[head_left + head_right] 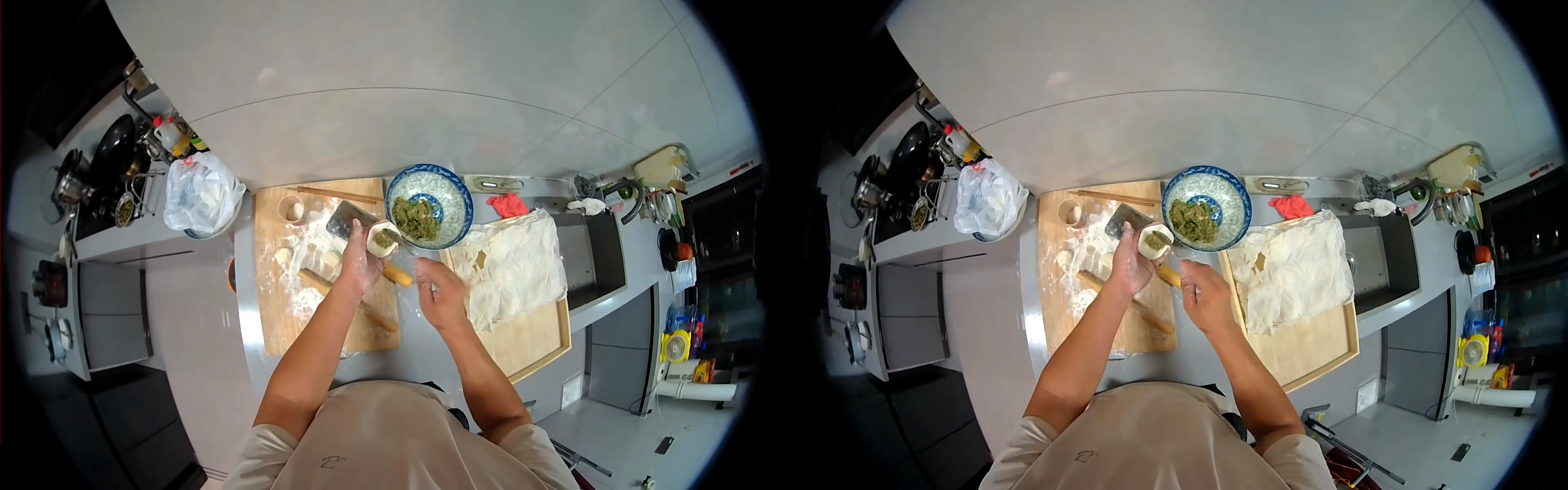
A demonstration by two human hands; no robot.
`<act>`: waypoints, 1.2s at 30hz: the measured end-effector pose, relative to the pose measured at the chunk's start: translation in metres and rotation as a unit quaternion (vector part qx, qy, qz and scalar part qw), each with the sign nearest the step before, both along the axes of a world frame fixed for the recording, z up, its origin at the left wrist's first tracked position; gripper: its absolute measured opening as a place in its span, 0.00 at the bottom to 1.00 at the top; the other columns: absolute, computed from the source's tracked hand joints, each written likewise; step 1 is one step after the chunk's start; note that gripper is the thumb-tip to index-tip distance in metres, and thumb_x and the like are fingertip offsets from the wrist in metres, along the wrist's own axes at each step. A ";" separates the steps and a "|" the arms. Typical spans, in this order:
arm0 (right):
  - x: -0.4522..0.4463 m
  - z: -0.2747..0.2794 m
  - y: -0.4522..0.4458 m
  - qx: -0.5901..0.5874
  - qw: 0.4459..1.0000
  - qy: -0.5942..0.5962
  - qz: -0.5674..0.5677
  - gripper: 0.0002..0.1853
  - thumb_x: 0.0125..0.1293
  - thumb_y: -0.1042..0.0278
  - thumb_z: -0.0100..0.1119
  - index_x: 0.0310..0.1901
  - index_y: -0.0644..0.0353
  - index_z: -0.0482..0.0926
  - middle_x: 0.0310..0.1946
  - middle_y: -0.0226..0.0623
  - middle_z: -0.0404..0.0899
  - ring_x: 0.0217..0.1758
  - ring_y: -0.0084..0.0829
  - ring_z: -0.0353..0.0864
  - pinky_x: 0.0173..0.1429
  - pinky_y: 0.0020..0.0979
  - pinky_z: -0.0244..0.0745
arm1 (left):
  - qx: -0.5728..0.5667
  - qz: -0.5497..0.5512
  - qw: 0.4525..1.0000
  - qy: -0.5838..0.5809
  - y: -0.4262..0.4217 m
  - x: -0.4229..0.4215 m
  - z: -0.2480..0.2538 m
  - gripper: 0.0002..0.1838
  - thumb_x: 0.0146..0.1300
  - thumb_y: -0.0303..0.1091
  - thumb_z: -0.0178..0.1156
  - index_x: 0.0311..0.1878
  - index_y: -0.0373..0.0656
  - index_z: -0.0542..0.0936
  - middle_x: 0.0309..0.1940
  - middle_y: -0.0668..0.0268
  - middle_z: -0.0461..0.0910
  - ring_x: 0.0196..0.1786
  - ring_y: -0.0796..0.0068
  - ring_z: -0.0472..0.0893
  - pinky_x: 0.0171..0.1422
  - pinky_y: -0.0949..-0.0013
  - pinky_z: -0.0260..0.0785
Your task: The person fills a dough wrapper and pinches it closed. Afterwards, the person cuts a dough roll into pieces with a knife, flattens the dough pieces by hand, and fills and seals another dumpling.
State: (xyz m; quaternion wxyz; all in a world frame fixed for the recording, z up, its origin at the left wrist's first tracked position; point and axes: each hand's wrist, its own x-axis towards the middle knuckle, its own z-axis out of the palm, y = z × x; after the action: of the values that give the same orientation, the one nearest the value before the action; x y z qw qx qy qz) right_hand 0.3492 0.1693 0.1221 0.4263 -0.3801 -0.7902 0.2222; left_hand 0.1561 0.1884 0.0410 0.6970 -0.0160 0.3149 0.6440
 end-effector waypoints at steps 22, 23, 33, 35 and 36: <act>0.011 -0.057 0.029 -0.291 0.919 0.217 -0.153 0.13 0.84 0.70 0.53 0.57 0.70 0.81 0.43 0.44 0.89 0.42 0.29 0.90 0.48 0.32 0.87 | -0.027 -0.009 0.999 -0.019 0.006 0.005 -0.021 0.26 0.87 0.54 0.43 0.67 0.43 0.78 0.62 0.60 0.83 0.66 0.60 0.81 0.71 0.51 0.75; 0.015 -0.074 0.038 -0.293 0.918 0.219 -0.157 0.13 0.84 0.70 0.53 0.57 0.70 0.81 0.43 0.44 0.89 0.42 0.29 0.90 0.48 0.32 0.87 | -0.030 -0.014 0.999 -0.017 0.005 0.005 -0.022 0.26 0.87 0.54 0.43 0.67 0.43 0.78 0.62 0.60 0.83 0.66 0.60 0.81 0.71 0.51 0.75; 0.043 -0.134 0.064 -0.275 0.918 0.133 -0.253 0.17 0.67 0.66 0.77 0.53 0.64 0.86 0.46 0.38 0.86 0.46 0.29 0.83 0.53 0.33 0.80 | -0.031 -0.050 0.998 0.019 -0.003 0.004 0.000 0.17 0.76 0.21 0.55 0.65 0.42 0.78 0.57 0.58 0.84 0.60 0.58 0.86 0.66 0.52 0.83; 0.043 -0.118 0.054 -0.254 0.921 0.110 -0.273 0.16 0.65 0.67 0.78 0.51 0.63 0.88 0.48 0.40 0.84 0.50 0.36 0.83 0.57 0.38 0.80 | -0.025 -0.050 0.998 -0.002 -0.009 0.002 0.010 0.19 0.74 0.18 0.55 0.65 0.41 0.78 0.58 0.58 0.84 0.61 0.59 0.85 0.66 0.52 0.82; 0.040 -0.098 0.046 -0.138 0.939 0.074 -0.305 0.15 0.63 0.68 0.79 0.50 0.60 0.89 0.50 0.41 0.81 0.51 0.39 0.81 0.57 0.40 0.79 | -0.023 -0.048 0.999 -0.003 -0.014 0.002 0.012 0.19 0.74 0.18 0.55 0.65 0.41 0.78 0.58 0.58 0.84 0.61 0.59 0.85 0.66 0.52 0.82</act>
State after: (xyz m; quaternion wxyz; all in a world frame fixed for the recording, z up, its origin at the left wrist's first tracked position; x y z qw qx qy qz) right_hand 0.3888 0.2150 0.0238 0.4742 -0.6406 -0.5641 0.2160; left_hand 0.1577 0.1748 0.0533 0.7274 -0.0182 0.3279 0.6025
